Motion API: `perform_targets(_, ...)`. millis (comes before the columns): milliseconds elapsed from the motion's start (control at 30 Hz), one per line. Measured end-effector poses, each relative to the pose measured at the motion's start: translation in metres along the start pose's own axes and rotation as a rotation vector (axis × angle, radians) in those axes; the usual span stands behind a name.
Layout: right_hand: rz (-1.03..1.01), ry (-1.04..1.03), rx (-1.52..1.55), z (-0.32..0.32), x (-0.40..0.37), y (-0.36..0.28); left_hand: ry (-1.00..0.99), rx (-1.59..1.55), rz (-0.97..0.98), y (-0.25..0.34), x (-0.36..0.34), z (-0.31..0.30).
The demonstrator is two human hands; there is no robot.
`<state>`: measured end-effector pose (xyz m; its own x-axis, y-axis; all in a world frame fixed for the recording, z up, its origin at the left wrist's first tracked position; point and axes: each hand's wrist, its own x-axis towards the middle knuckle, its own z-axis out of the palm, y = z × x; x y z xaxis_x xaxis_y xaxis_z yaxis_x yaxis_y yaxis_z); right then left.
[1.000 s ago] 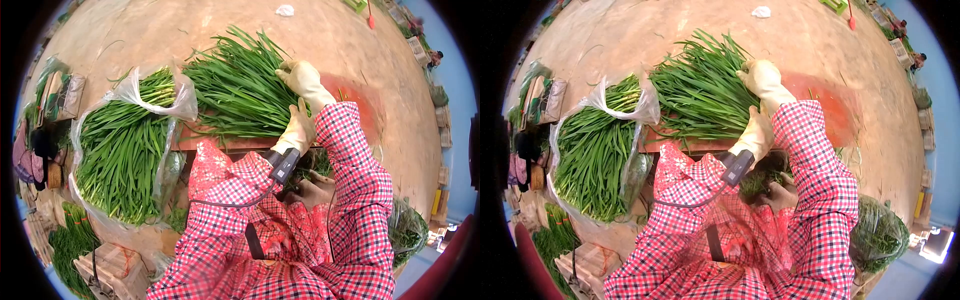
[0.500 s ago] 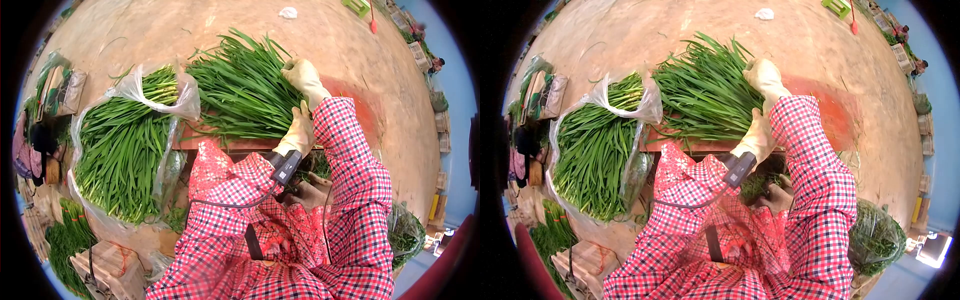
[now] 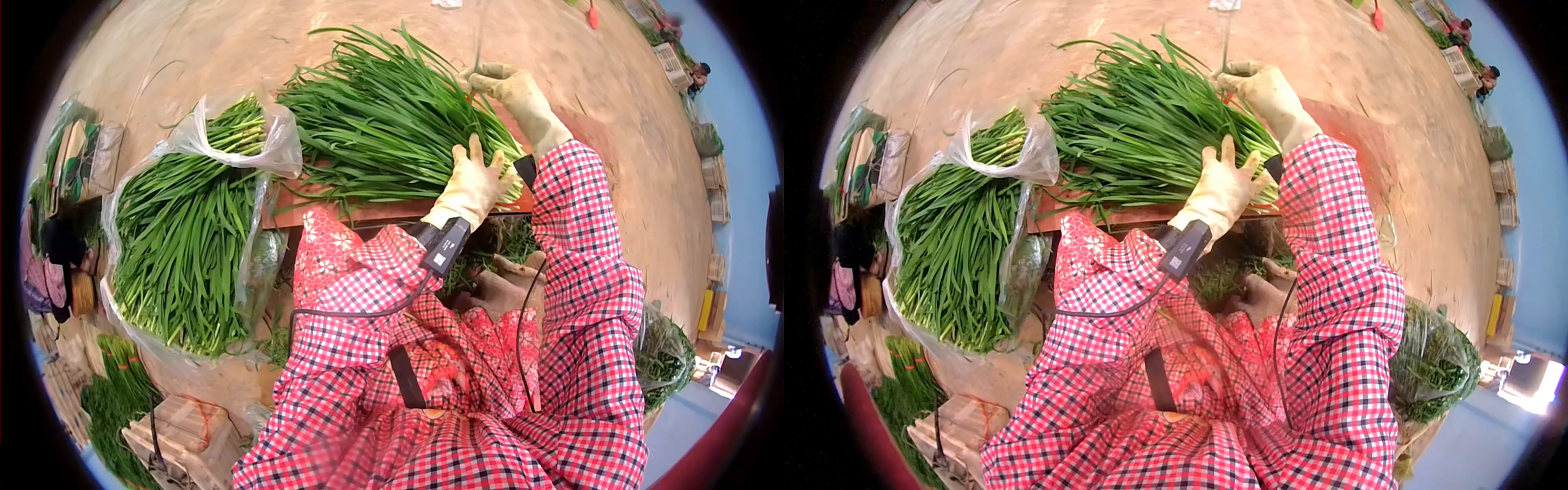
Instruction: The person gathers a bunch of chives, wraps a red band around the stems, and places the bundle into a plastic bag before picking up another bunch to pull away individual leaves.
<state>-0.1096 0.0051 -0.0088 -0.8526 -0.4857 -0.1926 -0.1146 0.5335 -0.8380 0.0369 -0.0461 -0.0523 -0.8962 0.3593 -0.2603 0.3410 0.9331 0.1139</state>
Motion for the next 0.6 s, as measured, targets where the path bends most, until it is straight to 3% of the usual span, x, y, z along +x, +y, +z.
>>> perform_targets(233, -0.123, 0.180, -0.055, -0.008, -0.037, -0.017, 0.066, 0.031, -0.012, 0.000, -0.004, 0.009)
perform_targets(533, -0.162, -0.046, -0.104, 0.016, -0.056, -0.026, 0.159, 0.078, -0.046, 0.000, -0.001, 0.009)
perform_targets(600, -0.192, -0.082, -0.102, 0.019, -0.059, -0.025, 0.106, 0.038, -0.035, -0.002, 0.004, 0.007)
